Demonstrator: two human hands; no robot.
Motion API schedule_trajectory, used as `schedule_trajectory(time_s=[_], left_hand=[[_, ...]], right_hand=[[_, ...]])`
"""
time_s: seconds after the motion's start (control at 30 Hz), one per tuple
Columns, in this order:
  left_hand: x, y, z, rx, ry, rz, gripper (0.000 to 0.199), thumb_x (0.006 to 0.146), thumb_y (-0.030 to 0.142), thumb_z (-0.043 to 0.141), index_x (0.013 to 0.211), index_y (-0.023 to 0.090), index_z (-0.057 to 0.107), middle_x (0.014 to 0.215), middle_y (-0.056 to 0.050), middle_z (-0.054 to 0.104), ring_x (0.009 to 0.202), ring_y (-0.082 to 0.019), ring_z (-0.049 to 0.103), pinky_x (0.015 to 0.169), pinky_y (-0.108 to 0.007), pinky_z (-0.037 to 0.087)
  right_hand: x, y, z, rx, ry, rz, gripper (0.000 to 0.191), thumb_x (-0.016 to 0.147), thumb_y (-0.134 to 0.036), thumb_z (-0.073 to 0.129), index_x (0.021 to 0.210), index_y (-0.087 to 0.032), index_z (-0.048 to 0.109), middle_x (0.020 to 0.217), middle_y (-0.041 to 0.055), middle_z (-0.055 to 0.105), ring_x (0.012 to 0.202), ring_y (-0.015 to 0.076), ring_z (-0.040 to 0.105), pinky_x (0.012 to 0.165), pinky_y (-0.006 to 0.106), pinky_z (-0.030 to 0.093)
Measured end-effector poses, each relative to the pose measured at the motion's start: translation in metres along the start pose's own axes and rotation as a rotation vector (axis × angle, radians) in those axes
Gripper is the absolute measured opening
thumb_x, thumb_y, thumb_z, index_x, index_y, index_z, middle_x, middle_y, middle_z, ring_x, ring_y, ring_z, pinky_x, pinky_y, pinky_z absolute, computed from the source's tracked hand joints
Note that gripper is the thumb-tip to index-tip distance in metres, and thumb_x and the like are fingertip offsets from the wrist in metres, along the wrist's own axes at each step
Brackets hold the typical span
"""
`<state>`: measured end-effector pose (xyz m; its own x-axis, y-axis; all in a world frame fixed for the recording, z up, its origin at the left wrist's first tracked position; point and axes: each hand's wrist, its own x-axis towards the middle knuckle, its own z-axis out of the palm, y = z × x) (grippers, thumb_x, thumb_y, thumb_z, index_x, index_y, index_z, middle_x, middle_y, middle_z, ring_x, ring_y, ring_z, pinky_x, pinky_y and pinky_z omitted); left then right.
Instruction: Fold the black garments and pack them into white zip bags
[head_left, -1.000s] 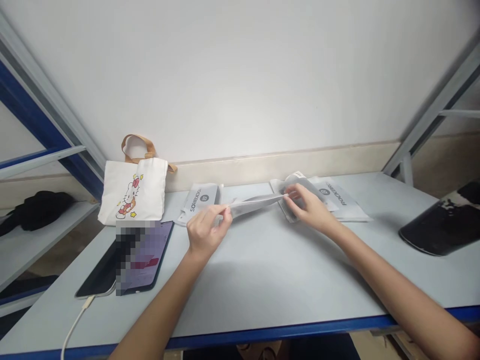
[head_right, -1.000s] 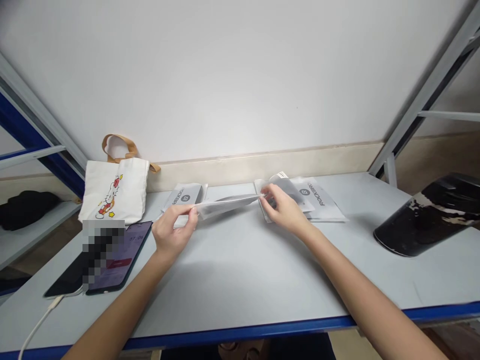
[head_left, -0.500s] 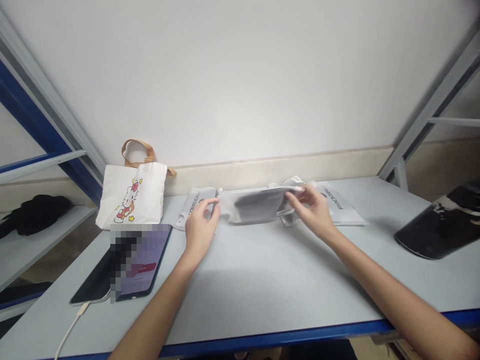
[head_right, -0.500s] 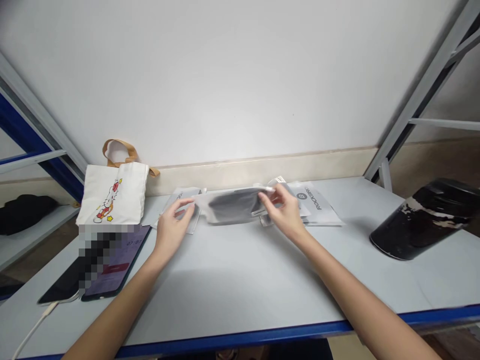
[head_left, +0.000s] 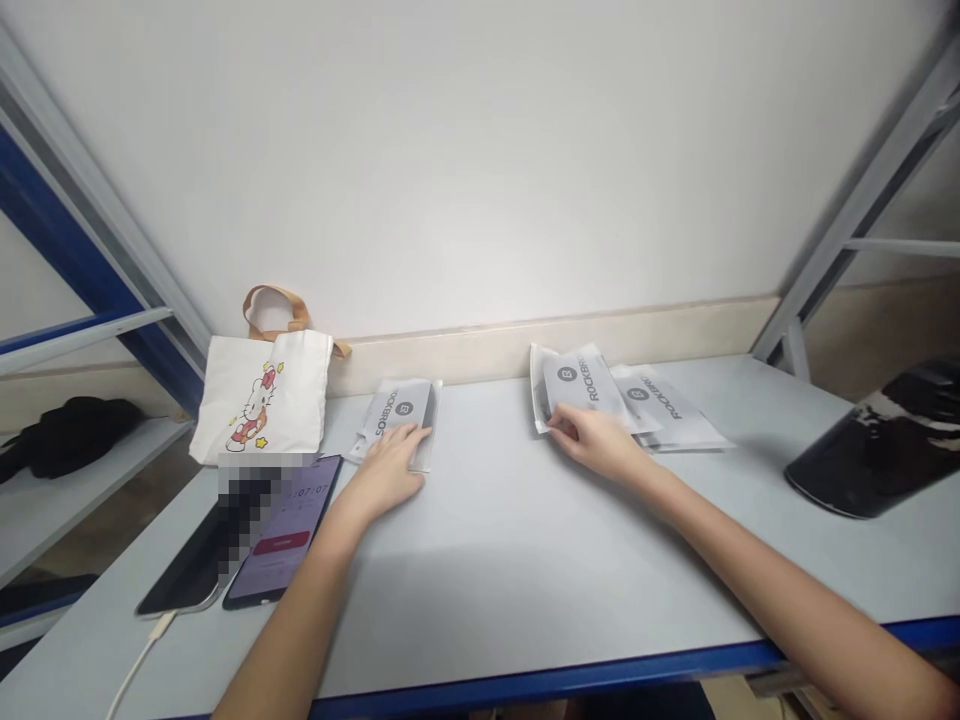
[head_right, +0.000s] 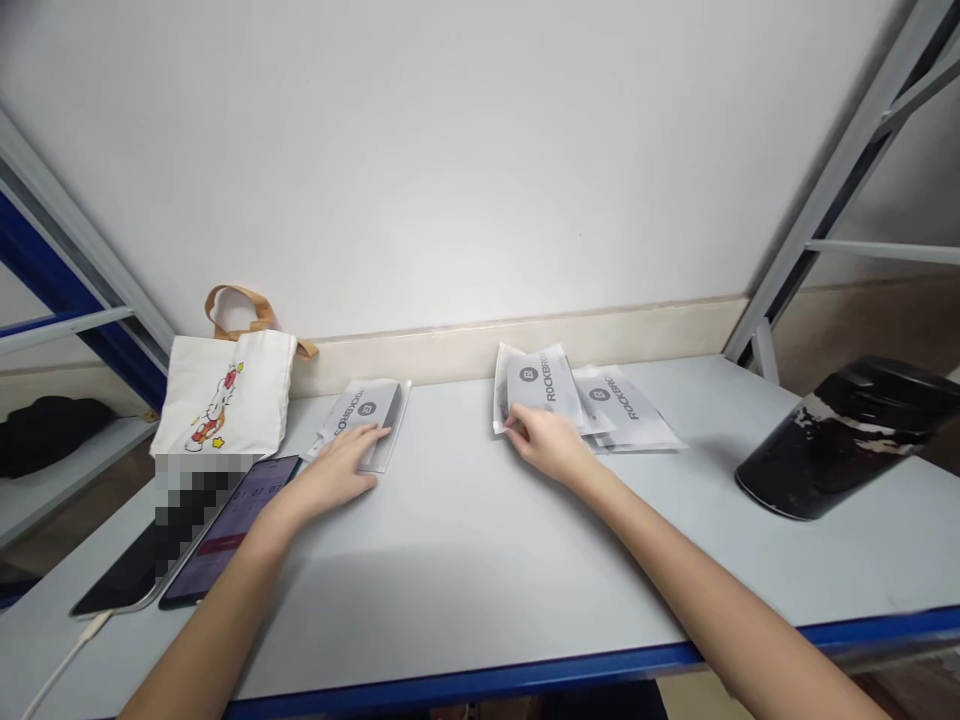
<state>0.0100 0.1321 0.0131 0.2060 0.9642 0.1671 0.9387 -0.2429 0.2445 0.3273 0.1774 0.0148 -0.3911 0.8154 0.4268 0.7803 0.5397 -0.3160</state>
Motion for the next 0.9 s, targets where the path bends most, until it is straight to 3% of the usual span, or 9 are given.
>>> schedule_trajectory(time_s=[0.1, 0.2, 0.3, 0.43, 0.6, 0.7, 0.8, 0.9], left_hand=[[0.003, 0.001, -0.005, -0.112, 0.145, 0.067, 0.051, 0.064, 0.005, 0.046, 0.11, 0.02, 0.061, 0.127, -0.009, 0.057, 0.118, -0.026, 0.051, 0.1, -0.042, 0.039], [0.005, 0.014, -0.011, -0.304, 0.394, 0.135, 0.033, 0.061, 0.001, 0.036, 0.07, 0.022, 0.06, 0.083, 0.0, 0.067, 0.085, -0.017, 0.062, 0.078, -0.03, 0.047], [0.002, 0.027, -0.014, -0.36, 0.55, 0.05, 0.021, 0.059, 0.003, 0.032, 0.052, 0.021, 0.04, 0.051, 0.003, 0.045, 0.052, -0.013, 0.047, 0.053, -0.025, 0.039], [-0.001, 0.033, -0.013, -0.352, 0.604, -0.025, 0.019, 0.058, 0.003, 0.029, 0.052, 0.021, 0.029, 0.048, 0.004, 0.034, 0.047, -0.012, 0.037, 0.049, -0.023, 0.032], [0.001, 0.03, -0.011, -0.284, 0.544, -0.146, 0.023, 0.072, 0.008, 0.03, 0.057, 0.021, 0.041, 0.056, 0.002, 0.054, 0.052, -0.014, 0.047, 0.054, -0.026, 0.036], [0.003, 0.025, -0.01, -0.228, 0.417, -0.139, 0.027, 0.081, 0.017, 0.032, 0.07, 0.022, 0.056, 0.086, 0.0, 0.07, 0.077, -0.019, 0.06, 0.068, -0.03, 0.044], [0.006, 0.019, -0.003, -0.171, 0.236, -0.038, 0.029, 0.074, 0.019, 0.047, 0.097, 0.025, 0.063, 0.121, -0.001, 0.061, 0.115, -0.023, 0.051, 0.094, -0.036, 0.041], [0.007, 0.01, 0.006, -0.117, 0.085, 0.013, 0.056, 0.063, 0.014, 0.056, 0.119, 0.021, 0.057, 0.135, -0.007, 0.05, 0.126, -0.027, 0.042, 0.104, -0.041, 0.035]], right_hand=[[-0.001, 0.0, -0.001, 0.03, -0.037, 0.015, 0.011, 0.076, -0.021, 0.05, 0.084, -0.022, 0.058, 0.06, -0.0023, 0.056, 0.055, 0.0152, 0.051, 0.051, 0.025, 0.032], [-0.001, -0.001, -0.005, 0.085, -0.036, 0.001, 0.02, 0.072, -0.014, 0.046, 0.084, -0.022, 0.06, 0.07, -0.0003, 0.058, 0.063, 0.0158, 0.054, 0.056, 0.026, 0.036], [-0.001, -0.005, -0.01, 0.155, 0.031, 0.002, 0.027, 0.065, -0.005, 0.036, 0.076, -0.021, 0.055, 0.076, 0.0012, 0.059, 0.069, 0.0155, 0.055, 0.062, 0.026, 0.039], [-0.003, -0.015, -0.011, 0.217, 0.127, 0.032, 0.022, 0.058, -0.005, 0.033, 0.067, -0.021, 0.045, 0.061, -0.0012, 0.051, 0.059, 0.0143, 0.048, 0.057, 0.025, 0.036], [-0.007, -0.025, -0.009, 0.238, 0.13, 0.04, 0.014, 0.057, -0.009, 0.03, 0.057, -0.023, 0.027, 0.052, -0.0029, 0.035, 0.052, 0.013, 0.037, 0.053, 0.025, 0.03], [-0.007, -0.028, -0.008, 0.219, 0.087, 0.052, 0.013, 0.066, -0.011, 0.028, 0.061, -0.023, 0.028, 0.055, -0.0026, 0.037, 0.054, 0.0135, 0.039, 0.055, 0.025, 0.031], [-0.007, -0.029, -0.006, 0.155, 0.006, 0.08, 0.018, 0.082, -0.023, 0.03, 0.065, -0.023, 0.036, 0.055, -0.0023, 0.043, 0.053, 0.0145, 0.043, 0.054, 0.026, 0.029], [-0.007, -0.03, -0.003, 0.091, -0.108, 0.075, 0.028, 0.086, -0.041, 0.039, 0.066, -0.022, 0.046, 0.056, -0.0009, 0.052, 0.052, 0.0151, 0.046, 0.053, 0.027, 0.027]])
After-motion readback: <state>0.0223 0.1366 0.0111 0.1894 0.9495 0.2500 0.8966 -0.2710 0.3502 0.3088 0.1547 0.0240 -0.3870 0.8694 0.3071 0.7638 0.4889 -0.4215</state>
